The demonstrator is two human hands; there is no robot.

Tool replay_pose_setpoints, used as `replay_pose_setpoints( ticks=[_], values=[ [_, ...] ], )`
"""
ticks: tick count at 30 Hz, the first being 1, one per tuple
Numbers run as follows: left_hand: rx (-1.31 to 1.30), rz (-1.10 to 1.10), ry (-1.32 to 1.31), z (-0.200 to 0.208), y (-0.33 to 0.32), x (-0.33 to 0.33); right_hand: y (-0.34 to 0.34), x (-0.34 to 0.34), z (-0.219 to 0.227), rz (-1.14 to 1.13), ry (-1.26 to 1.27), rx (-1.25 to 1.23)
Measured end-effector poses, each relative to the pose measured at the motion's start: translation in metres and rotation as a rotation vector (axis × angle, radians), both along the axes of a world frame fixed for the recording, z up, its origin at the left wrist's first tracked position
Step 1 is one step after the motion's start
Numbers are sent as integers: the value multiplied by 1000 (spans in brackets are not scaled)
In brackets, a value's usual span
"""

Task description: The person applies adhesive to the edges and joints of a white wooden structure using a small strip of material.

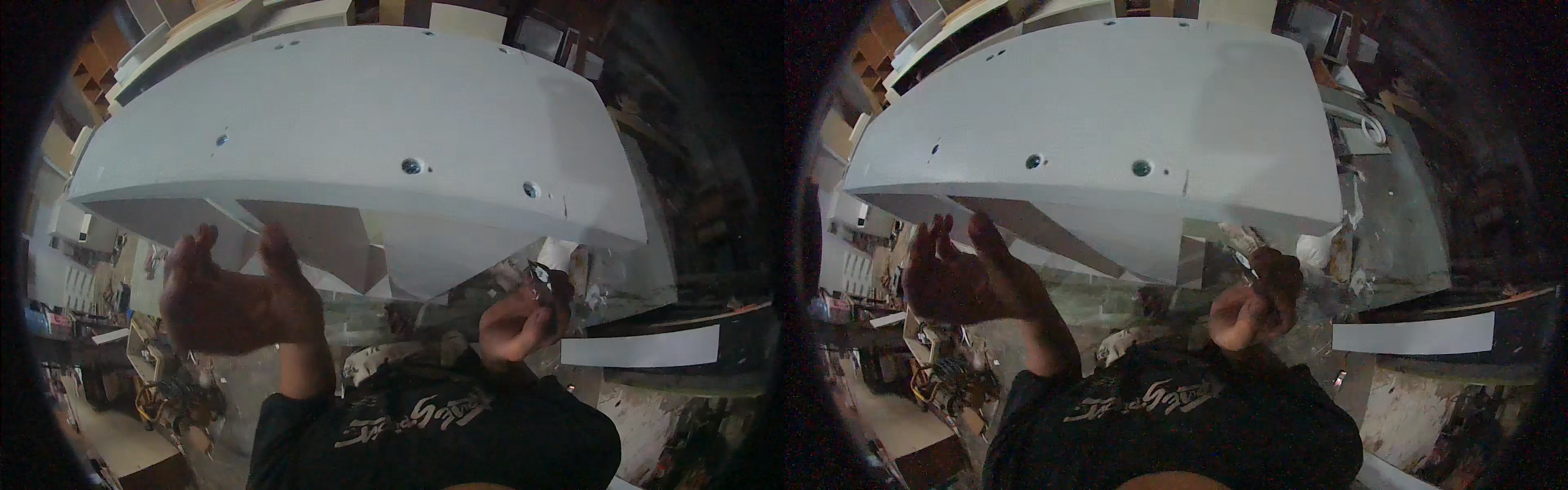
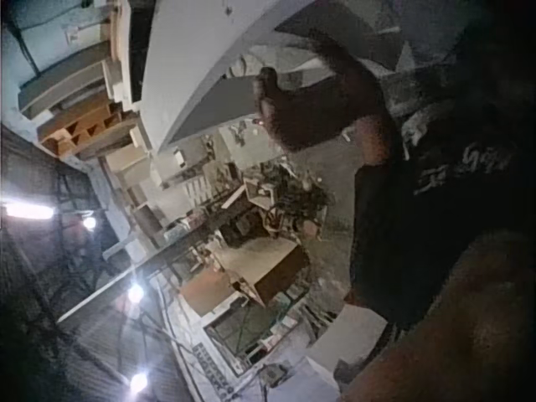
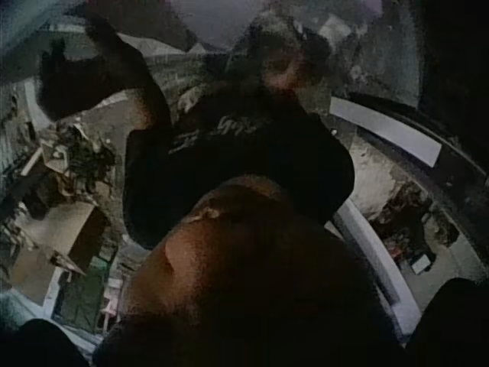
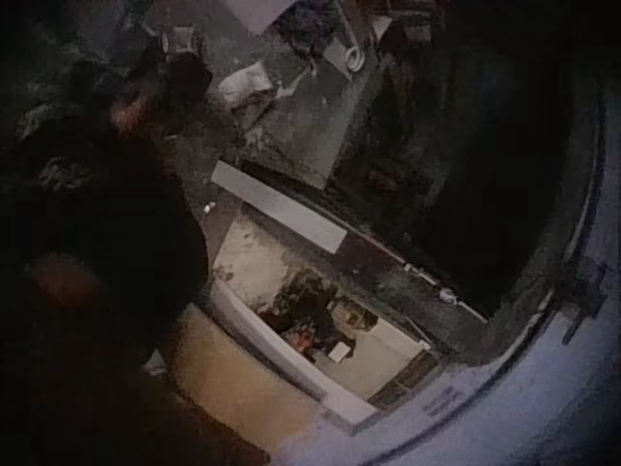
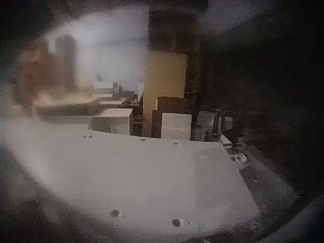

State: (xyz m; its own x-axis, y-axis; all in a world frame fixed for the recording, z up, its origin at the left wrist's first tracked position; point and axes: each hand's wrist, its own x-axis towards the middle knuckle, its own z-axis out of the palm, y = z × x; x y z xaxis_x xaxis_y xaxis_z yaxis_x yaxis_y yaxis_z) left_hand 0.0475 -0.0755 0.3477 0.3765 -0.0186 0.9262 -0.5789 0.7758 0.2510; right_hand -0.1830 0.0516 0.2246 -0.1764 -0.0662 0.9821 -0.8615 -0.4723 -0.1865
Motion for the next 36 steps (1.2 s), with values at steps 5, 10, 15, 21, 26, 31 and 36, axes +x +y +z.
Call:
replay_pose_setpoints(
  ticks=[5, 10, 15, 21, 26, 31, 36],
  values=[
    [119, -121, 15, -30, -8, 16, -4, 3, 14, 45, 32, 51],
    [211, -48, -4, -55, -3, 6, -2, 3, 13, -238, 207, 180],
    [56, -18, -39, -51, -7, 6, 1, 7, 0, -320, 125, 265],
    [-275, 62, -394, -14, -27, 39, -8, 13, 11, -639, 217, 249],
    [-319, 189, -498, 20, -20, 57, -17, 9, 11, -515, 162, 156],
    [-361, 56, -421, 18, -29, 53, -24, -9, -7, -439, 147, 56],
    [-345, -90, -255, 3, -30, 37, -30, 2, -6, -373, 96, 103]
  ],
)
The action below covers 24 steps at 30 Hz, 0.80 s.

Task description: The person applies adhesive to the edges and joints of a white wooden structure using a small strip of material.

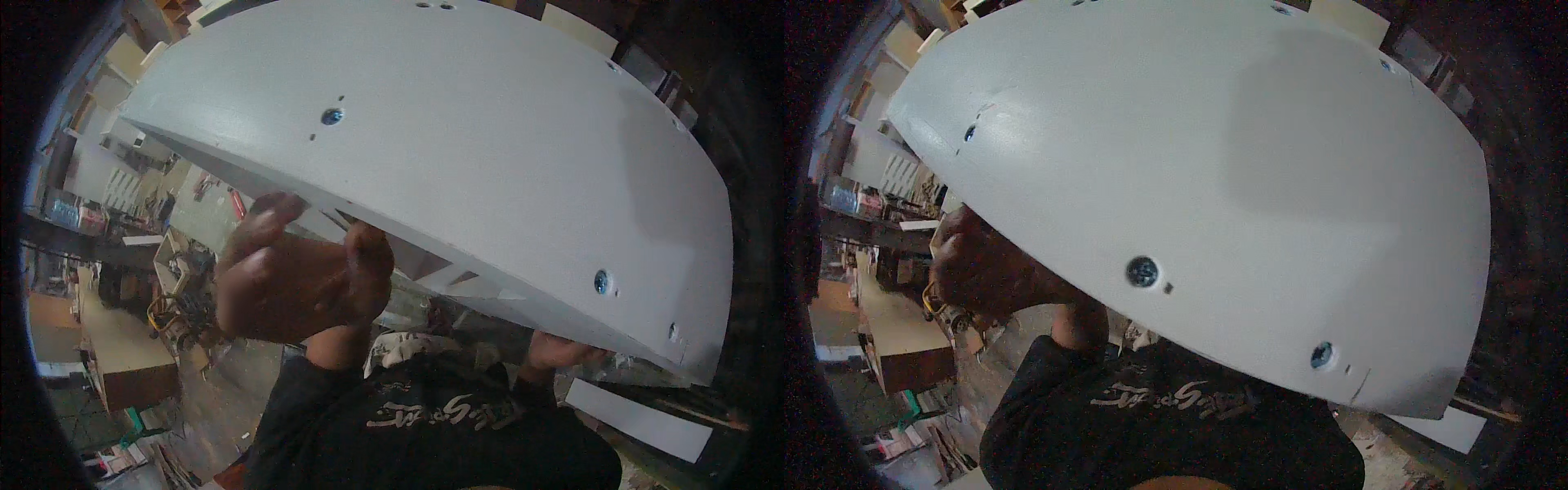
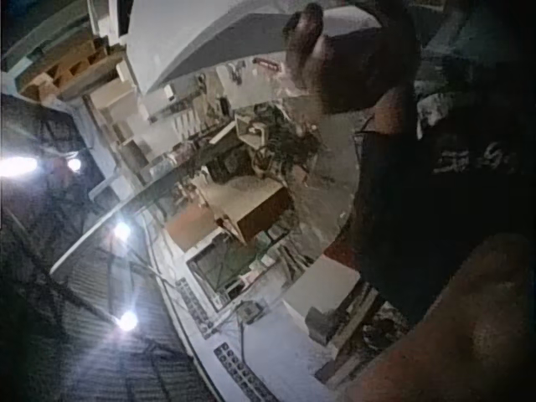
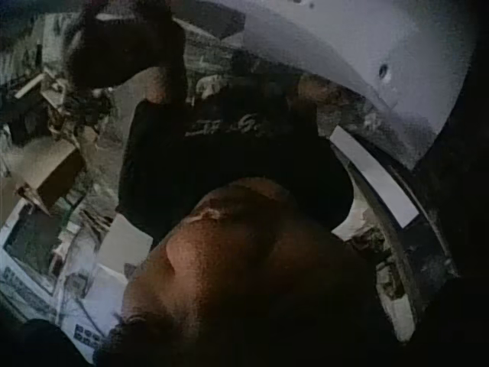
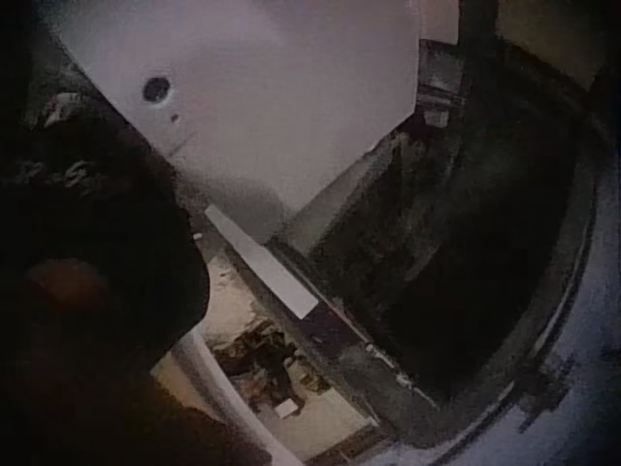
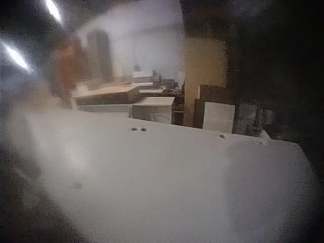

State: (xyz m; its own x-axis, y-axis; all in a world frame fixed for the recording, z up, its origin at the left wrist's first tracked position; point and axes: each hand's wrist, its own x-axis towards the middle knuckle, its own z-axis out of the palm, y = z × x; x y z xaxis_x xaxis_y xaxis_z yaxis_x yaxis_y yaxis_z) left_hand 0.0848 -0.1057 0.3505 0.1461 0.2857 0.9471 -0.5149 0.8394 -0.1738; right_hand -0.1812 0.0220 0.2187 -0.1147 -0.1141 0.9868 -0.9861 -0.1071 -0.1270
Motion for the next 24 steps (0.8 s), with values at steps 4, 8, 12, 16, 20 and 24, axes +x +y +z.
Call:
replay_pose_setpoints(
  ticks=[4, 8, 12, 16, 20, 24],
  values=[
    [280, -128, -257, -25, 10, 17, -2, -4, -4, 8, -1, 11],
    [278, -76, 13, -14, 18, 4, -3, 5, -5, 55, -27, 26],
    [244, -117, 327, 24, 1, -18, -1, 1, -11, 45, -22, 64],
    [389, -37, 38, 33, 1, -6, 3, 8, -13, 47, -43, 113],
    [524, 30, -288, 42, 9, 44, 4, 19, -4, 44, -40, 167],
    [507, 77, -431, 51, 7, 49, 6, 10, -5, 65, 78, 233]
  ],
)
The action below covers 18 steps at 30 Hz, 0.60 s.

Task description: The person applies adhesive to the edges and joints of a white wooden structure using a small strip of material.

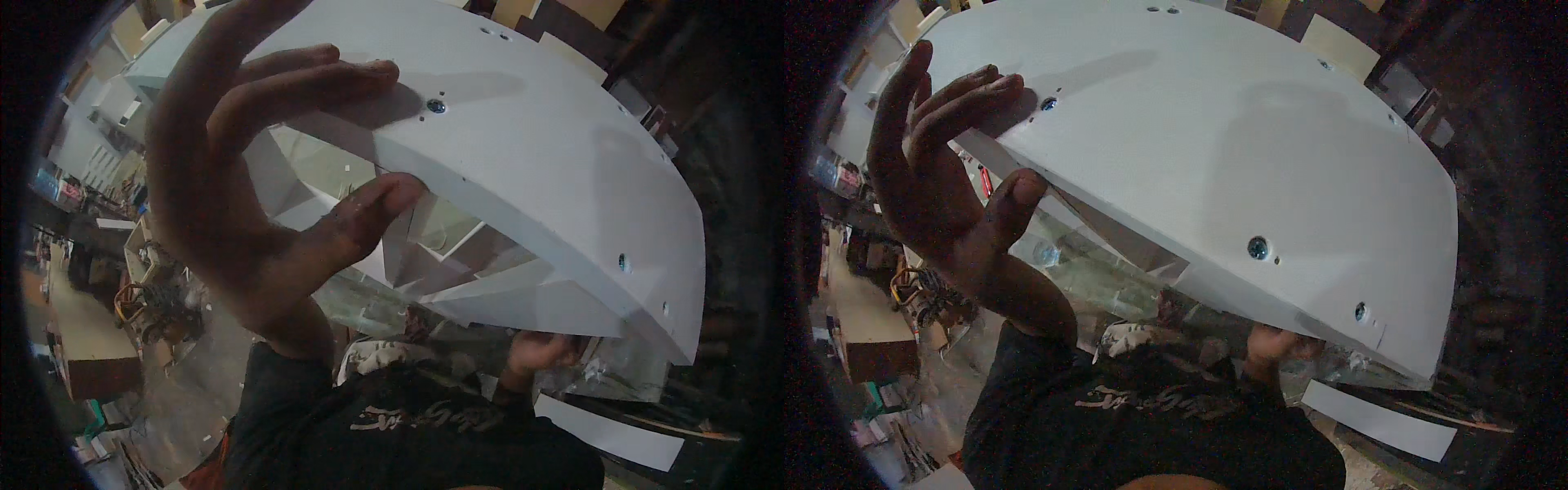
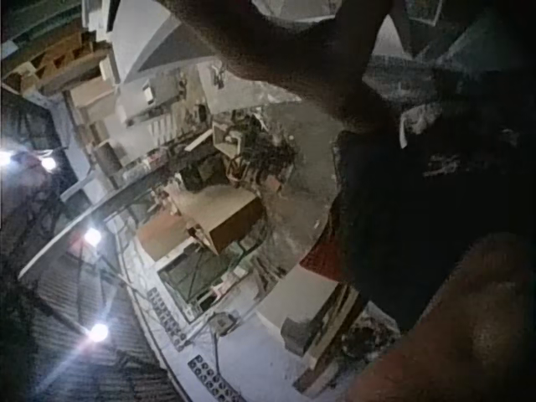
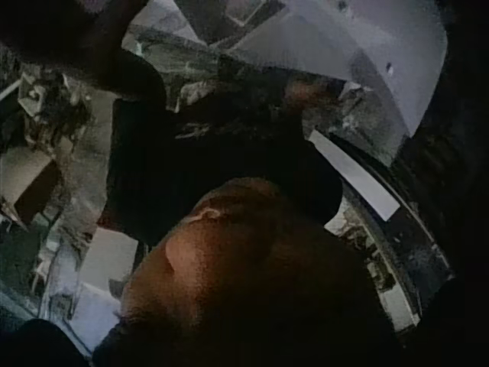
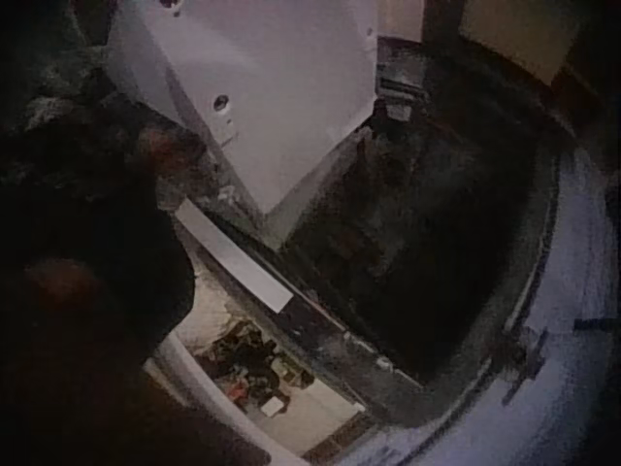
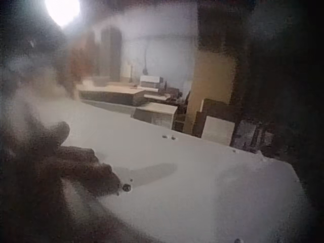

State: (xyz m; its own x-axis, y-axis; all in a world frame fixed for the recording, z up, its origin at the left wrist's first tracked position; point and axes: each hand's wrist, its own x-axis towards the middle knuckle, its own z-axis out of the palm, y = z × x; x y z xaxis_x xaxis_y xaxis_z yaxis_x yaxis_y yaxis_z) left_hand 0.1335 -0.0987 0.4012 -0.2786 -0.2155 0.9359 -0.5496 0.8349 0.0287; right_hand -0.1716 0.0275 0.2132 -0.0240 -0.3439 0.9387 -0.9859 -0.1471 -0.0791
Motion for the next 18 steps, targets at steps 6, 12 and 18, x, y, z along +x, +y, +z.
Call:
replay_pose_setpoints(
  ticks=[6, 12, 18],
  values=[
    [-8, -65, 88, -5, -4, -18, 5, -14, -45, 139, -222, -13],
    [6, -80, 102, -2, -6, -22, 7, -6, -28, -106, -98, 21],
    [21, -101, 132, 0, -8, -25, 18, -13, -47, -272, -100, 21]
  ],
)
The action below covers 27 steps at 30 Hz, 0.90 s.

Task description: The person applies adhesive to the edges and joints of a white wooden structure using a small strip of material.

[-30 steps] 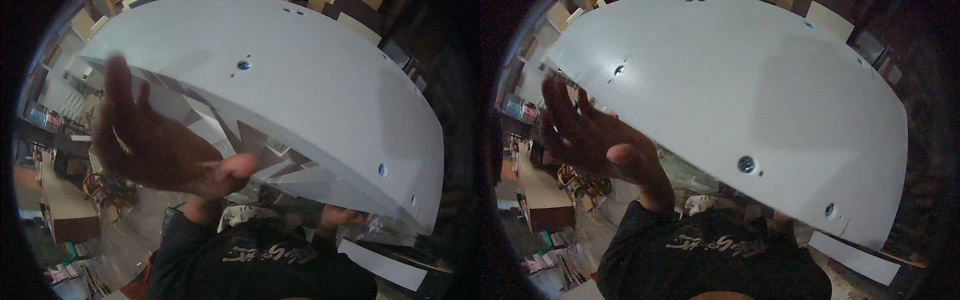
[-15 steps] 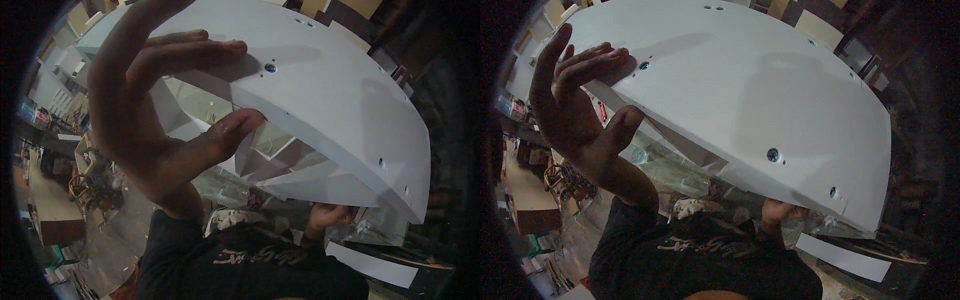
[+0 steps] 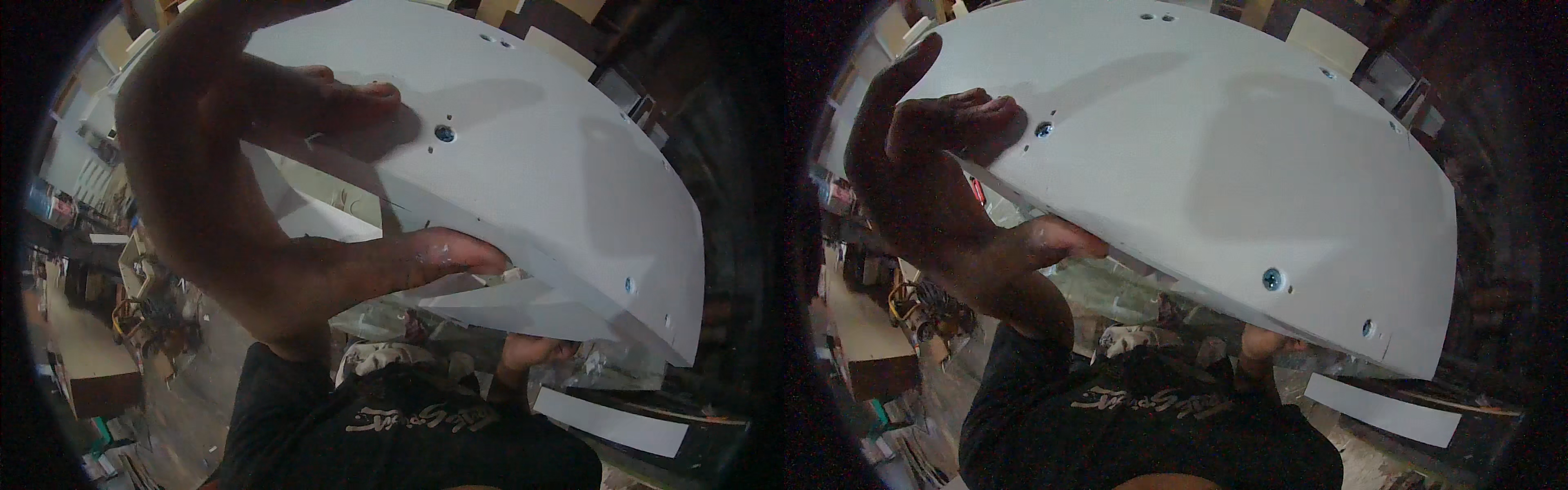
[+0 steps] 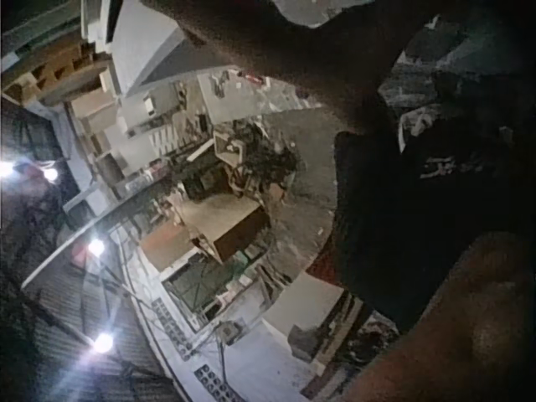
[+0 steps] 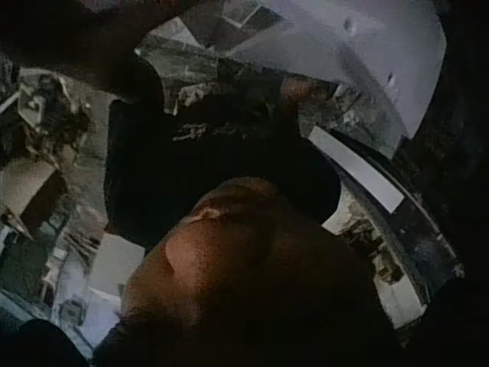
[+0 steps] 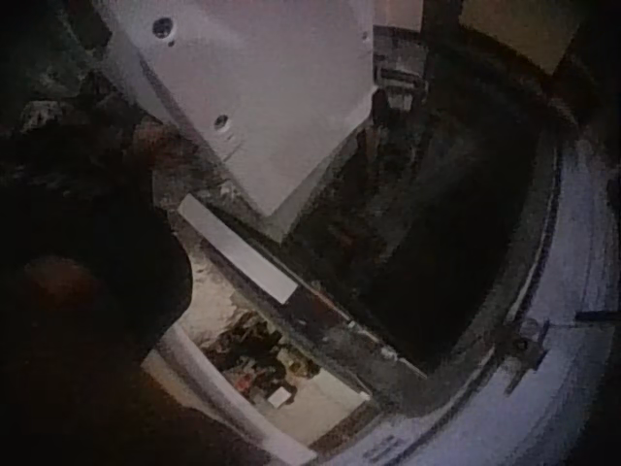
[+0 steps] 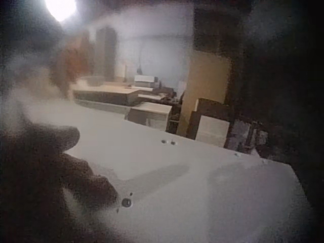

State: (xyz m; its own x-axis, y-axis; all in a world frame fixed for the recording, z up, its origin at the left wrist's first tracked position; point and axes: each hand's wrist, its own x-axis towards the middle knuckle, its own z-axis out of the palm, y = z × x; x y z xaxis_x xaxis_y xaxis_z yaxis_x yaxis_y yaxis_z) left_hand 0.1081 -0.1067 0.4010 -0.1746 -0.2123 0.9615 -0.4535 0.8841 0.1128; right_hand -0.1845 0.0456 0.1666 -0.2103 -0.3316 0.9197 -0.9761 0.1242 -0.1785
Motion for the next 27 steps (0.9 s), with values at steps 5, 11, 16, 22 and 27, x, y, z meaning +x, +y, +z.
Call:
replay_pose_setpoints(
  ticks=[5, 11, 16, 22, 27],
  values=[
    [4, -9, 26, 8, 2, -1, -2, -4, -21, 378, -649, -401],
    [18, -15, 60, 15, 10, -2, -4, 15, 15, 612, -979, -575],
    [82, 20, 86, 30, 30, 2, 8, -4, -8, 434, -661, -358],
    [186, 43, 400, 18, 39, -3, 10, 7, -23, 527, -1011, -617],
    [77, -87, 449, 0, 27, -7, -3, 16, 0, 575, -991, -679]
  ],
)
